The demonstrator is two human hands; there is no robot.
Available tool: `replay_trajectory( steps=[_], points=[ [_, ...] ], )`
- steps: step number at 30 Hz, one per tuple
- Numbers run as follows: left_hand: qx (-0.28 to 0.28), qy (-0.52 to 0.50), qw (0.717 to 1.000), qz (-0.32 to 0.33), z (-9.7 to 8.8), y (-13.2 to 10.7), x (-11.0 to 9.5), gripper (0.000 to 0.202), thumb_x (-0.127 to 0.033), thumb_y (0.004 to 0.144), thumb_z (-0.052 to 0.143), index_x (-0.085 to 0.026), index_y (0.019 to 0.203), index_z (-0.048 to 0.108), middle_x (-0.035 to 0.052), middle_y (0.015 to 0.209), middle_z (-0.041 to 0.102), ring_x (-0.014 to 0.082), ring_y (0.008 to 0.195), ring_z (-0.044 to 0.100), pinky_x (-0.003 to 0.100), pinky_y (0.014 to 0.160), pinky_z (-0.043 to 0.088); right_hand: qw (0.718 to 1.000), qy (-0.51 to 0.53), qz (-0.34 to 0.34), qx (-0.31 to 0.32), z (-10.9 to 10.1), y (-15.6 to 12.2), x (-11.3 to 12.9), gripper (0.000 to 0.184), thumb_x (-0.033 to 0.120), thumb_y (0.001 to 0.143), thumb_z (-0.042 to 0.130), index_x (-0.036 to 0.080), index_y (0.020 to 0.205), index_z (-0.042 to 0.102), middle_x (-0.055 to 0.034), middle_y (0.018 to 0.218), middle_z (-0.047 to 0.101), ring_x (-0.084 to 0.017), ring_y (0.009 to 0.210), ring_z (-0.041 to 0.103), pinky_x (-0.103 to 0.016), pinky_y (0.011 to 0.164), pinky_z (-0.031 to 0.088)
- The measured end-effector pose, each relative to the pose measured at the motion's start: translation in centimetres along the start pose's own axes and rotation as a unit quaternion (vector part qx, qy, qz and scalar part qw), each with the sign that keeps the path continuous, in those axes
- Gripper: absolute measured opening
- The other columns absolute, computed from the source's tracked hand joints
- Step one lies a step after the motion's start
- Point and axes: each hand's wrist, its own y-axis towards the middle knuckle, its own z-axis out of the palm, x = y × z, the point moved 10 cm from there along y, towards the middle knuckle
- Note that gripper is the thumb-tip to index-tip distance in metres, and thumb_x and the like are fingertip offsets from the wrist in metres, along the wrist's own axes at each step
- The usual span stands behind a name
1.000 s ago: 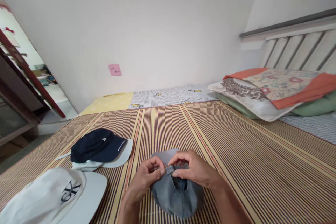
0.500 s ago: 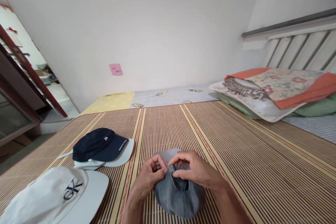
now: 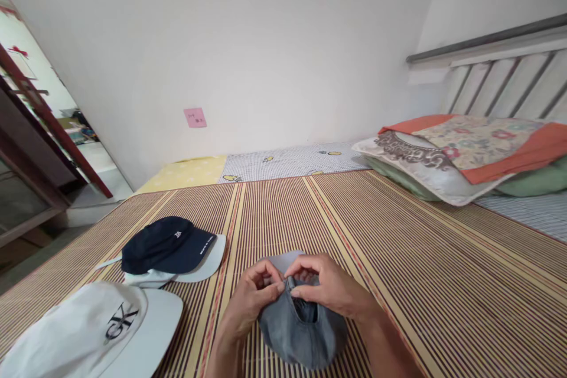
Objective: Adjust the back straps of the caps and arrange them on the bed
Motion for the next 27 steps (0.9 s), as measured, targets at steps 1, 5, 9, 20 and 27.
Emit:
replay_trajectory(
  steps=[1, 5, 9, 20, 27],
  points=[
    [0.002, -0.002, 1.000, -0.001, 0.1, 0.0, 0.1, 0.038, -0.044, 0.073, 0.089, -0.018, 0.072, 0.062, -0.0023, 0.069, 0.057, 0.0116, 0.065, 0.046, 0.023, 0.060, 0.033, 1.000, 0.001, 0.000, 0.000, 0.0, 0.0, 0.0, 0.023, 0.015, 0.073, 0.078, 0.023, 0.095, 0.079, 0.0027, 0.081, 0.066, -0.015, 0.077, 0.058, -0.027, 0.072, 0.044],
    [0.011, -0.031, 0.999, -0.007, 0.5, 0.2, 0.5, 0.039, -0.043, 0.073, 0.091, -0.019, 0.076, 0.061, -0.0008, 0.074, 0.061, 0.0137, 0.070, 0.053, 0.024, 0.065, 0.036, 1.000, 0.002, -0.001, 0.002, 0.2, 0.0, 0.3, 0.024, 0.013, 0.073, 0.077, 0.024, 0.094, 0.080, 0.0028, 0.081, 0.066, -0.016, 0.077, 0.058, -0.027, 0.072, 0.044],
    [0.057, -0.053, 0.996, -0.038, 1.4, 0.0, 1.3, 0.036, -0.048, 0.080, 0.085, -0.018, 0.090, 0.067, 0.0009, 0.081, 0.065, 0.0140, 0.072, 0.056, 0.025, 0.069, 0.038, 0.999, 0.008, -0.029, -0.012, 0.1, 0.2, 1.3, 0.028, 0.012, 0.074, 0.078, 0.026, 0.098, 0.082, 0.0015, 0.087, 0.068, -0.017, 0.082, 0.061, -0.029, 0.076, 0.045],
    [0.042, -0.113, 0.992, -0.041, 1.1, -0.1, 1.6, 0.039, -0.047, 0.079, 0.087, -0.016, 0.078, 0.062, -0.0033, 0.067, 0.056, 0.0075, 0.057, 0.043, 0.020, 0.056, 0.031, 0.995, 0.092, -0.014, 0.016, 0.4, 0.4, -0.3, 0.037, 0.012, 0.076, 0.077, 0.025, 0.110, 0.078, 0.0010, 0.094, 0.071, -0.016, 0.088, 0.063, -0.030, 0.084, 0.049],
    [0.064, -0.137, 0.987, -0.047, 1.5, -0.3, 1.6, 0.040, -0.048, 0.074, 0.089, -0.015, 0.078, 0.068, -0.0011, 0.064, 0.062, 0.0065, 0.052, 0.046, 0.017, 0.052, 0.033, 0.989, 0.148, -0.011, 0.026, 0.6, 0.5, -1.0, 0.022, 0.015, 0.083, 0.068, 0.020, 0.103, 0.074, 0.0015, 0.084, 0.068, -0.012, 0.070, 0.063, -0.026, 0.068, 0.051]
  ],
)
